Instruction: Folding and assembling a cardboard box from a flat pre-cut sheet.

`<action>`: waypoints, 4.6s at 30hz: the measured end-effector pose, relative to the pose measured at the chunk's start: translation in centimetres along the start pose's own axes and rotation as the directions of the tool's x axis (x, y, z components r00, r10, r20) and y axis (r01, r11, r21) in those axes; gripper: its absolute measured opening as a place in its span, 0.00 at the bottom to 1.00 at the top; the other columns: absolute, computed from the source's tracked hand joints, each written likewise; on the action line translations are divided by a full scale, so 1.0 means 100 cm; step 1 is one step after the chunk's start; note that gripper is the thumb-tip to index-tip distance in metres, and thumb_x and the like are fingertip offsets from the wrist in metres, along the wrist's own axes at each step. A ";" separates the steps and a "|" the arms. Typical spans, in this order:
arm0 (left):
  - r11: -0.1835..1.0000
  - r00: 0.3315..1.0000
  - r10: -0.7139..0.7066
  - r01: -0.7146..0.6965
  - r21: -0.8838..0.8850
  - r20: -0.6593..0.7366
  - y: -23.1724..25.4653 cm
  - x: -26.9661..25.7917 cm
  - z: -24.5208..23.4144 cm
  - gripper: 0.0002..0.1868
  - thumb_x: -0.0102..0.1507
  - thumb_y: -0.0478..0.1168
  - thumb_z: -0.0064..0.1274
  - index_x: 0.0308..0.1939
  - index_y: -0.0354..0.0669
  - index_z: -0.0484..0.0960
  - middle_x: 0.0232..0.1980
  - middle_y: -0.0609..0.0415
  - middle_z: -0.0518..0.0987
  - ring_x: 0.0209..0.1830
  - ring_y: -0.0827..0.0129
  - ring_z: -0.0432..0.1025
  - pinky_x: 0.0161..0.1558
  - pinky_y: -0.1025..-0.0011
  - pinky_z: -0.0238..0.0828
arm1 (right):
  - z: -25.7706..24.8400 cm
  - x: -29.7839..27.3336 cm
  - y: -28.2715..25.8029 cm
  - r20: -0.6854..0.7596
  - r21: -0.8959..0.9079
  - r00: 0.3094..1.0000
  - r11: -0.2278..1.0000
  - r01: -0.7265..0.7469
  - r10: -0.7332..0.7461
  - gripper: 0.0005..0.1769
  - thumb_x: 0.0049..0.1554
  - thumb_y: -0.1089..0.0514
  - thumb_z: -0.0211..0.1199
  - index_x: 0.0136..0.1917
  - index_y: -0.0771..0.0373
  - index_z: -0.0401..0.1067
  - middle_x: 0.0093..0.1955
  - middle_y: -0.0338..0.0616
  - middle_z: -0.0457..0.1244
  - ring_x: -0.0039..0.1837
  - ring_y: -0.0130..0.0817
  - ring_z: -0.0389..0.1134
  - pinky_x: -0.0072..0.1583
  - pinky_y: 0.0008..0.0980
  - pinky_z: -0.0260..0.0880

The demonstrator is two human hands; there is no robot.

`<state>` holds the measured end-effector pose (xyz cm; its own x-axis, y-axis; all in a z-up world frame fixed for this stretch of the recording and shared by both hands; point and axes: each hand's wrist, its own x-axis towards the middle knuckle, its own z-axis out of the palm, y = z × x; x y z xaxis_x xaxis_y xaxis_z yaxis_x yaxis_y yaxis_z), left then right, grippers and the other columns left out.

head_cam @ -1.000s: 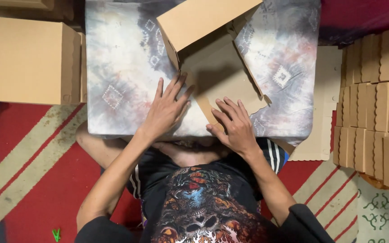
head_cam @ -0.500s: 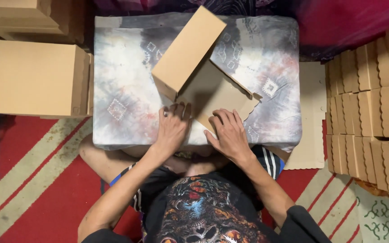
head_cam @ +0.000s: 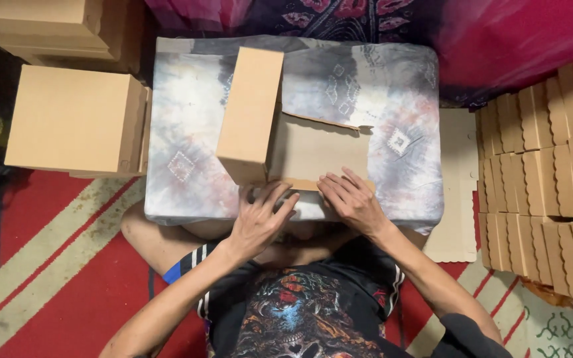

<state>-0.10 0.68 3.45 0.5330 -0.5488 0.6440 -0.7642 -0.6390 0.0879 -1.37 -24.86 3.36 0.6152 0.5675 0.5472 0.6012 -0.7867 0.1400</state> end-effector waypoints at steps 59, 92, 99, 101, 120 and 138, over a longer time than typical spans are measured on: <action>0.950 0.991 0.124 -0.106 -0.293 0.043 0.025 0.099 -0.058 0.04 0.63 0.33 0.62 0.41 0.38 0.86 0.61 0.44 0.80 0.68 0.50 0.70 0.67 0.18 0.34 | -0.109 0.018 0.000 -0.155 0.073 0.948 0.960 -0.270 0.278 0.04 0.62 0.57 0.67 0.49 0.48 0.81 0.54 0.37 0.68 0.55 0.39 0.67 0.58 0.42 0.63; 0.926 0.983 -0.125 0.068 -0.371 -0.132 -0.024 0.047 -0.116 0.07 0.70 0.35 0.51 0.40 0.39 0.85 0.57 0.46 0.83 0.62 0.49 0.75 0.71 0.31 0.46 | -0.104 0.038 -0.001 -0.115 0.026 0.959 0.966 -0.257 0.258 0.04 0.61 0.54 0.73 0.50 0.52 0.84 0.65 0.49 0.68 0.73 0.55 0.61 0.79 0.69 0.36; 0.969 0.993 -0.116 0.106 -0.223 -0.031 -0.014 0.053 -0.121 0.05 0.70 0.34 0.53 0.44 0.39 0.84 0.61 0.45 0.81 0.65 0.48 0.73 0.69 0.23 0.39 | -0.106 0.013 0.005 -0.159 0.060 0.943 0.956 -0.286 0.292 0.04 0.61 0.56 0.72 0.50 0.52 0.85 0.58 0.46 0.67 0.67 0.50 0.63 0.80 0.63 0.46; 0.971 0.992 -0.119 0.109 -0.211 -0.032 0.000 0.058 -0.105 0.03 0.67 0.34 0.57 0.43 0.39 0.84 0.60 0.45 0.82 0.65 0.48 0.73 0.69 0.23 0.36 | -0.103 0.011 0.001 -0.168 0.065 0.938 0.953 -0.296 0.303 0.04 0.61 0.56 0.72 0.50 0.51 0.85 0.57 0.45 0.67 0.66 0.49 0.63 0.80 0.64 0.47; 0.986 0.995 -0.048 0.062 -0.157 0.093 0.007 0.068 -0.091 0.05 0.63 0.36 0.64 0.43 0.44 0.87 0.62 0.49 0.83 0.71 0.52 0.69 0.69 0.19 0.24 | -0.101 0.006 -0.001 -0.196 0.046 0.945 0.965 -0.257 0.261 0.04 0.61 0.55 0.71 0.49 0.52 0.84 0.59 0.48 0.68 0.67 0.52 0.64 0.77 0.69 0.49; 0.945 0.974 -0.196 0.155 -0.288 -0.117 -0.004 0.057 -0.111 0.05 0.68 0.34 0.56 0.38 0.38 0.83 0.55 0.47 0.84 0.61 0.50 0.76 0.68 0.22 0.42 | -0.079 0.079 -0.064 -0.121 0.064 0.957 0.964 -0.257 0.263 0.05 0.62 0.52 0.69 0.51 0.51 0.83 0.66 0.48 0.67 0.72 0.51 0.62 0.78 0.72 0.36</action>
<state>-0.84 3.80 15.51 0.6258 -0.3460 0.6990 -0.7441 -0.5336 0.4021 -4.39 -17.29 13.33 0.6853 0.3066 0.6606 0.4539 -0.8891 -0.0582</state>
